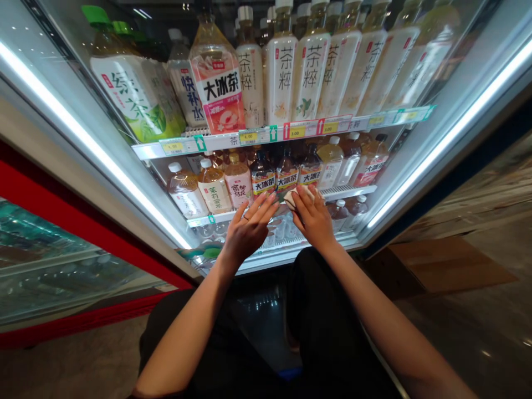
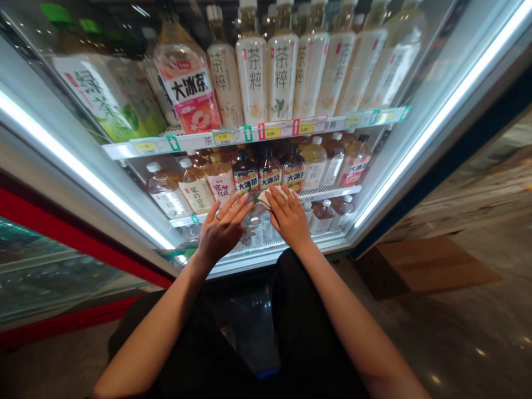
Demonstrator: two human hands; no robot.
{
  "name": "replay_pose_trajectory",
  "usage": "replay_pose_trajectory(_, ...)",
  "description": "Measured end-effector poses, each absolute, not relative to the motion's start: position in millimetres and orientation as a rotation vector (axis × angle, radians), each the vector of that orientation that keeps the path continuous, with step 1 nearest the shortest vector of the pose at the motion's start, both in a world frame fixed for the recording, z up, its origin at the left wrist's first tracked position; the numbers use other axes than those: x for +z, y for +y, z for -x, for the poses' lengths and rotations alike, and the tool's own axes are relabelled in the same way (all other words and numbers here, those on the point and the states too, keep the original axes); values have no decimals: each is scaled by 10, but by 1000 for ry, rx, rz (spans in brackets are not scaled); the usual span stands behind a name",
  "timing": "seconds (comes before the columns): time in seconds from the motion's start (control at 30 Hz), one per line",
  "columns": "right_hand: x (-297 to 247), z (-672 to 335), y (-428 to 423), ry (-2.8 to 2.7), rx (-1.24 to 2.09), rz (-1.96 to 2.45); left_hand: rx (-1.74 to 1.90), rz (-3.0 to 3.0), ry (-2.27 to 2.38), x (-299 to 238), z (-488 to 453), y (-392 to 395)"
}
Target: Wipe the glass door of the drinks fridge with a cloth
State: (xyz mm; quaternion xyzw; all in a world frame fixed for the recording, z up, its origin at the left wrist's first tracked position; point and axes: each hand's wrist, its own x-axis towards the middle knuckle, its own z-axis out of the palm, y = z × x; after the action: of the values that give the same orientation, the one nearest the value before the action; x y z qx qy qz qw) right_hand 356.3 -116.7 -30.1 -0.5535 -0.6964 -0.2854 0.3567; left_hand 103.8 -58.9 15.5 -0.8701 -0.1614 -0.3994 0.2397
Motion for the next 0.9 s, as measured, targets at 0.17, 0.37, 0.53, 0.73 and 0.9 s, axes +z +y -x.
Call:
replay_pose_trajectory(0.17, -331, -3533, -1088, -1721, -714, 1396, -1007, 2415, -483, 101, -898, -570)
replay_pose_trajectory(0.37, -339, -3434, -1001, -1685, -695, 1405, -937, 2469, -533, 135, -895, -581)
replay_pose_trajectory(0.53, -317, -3453, -1061, -1773, -637, 1412, -965, 2447, -548, 154, -972, -605)
replay_pose_trajectory(0.73, -265, -3281, -1012, -1678, -573, 1423, -914, 2452, -623, 14, -887, -666)
replay_pose_trajectory(0.9, -229, -3262, -1063, -1831, -577, 1353, -791, 2487, -660, 9, -800, -755)
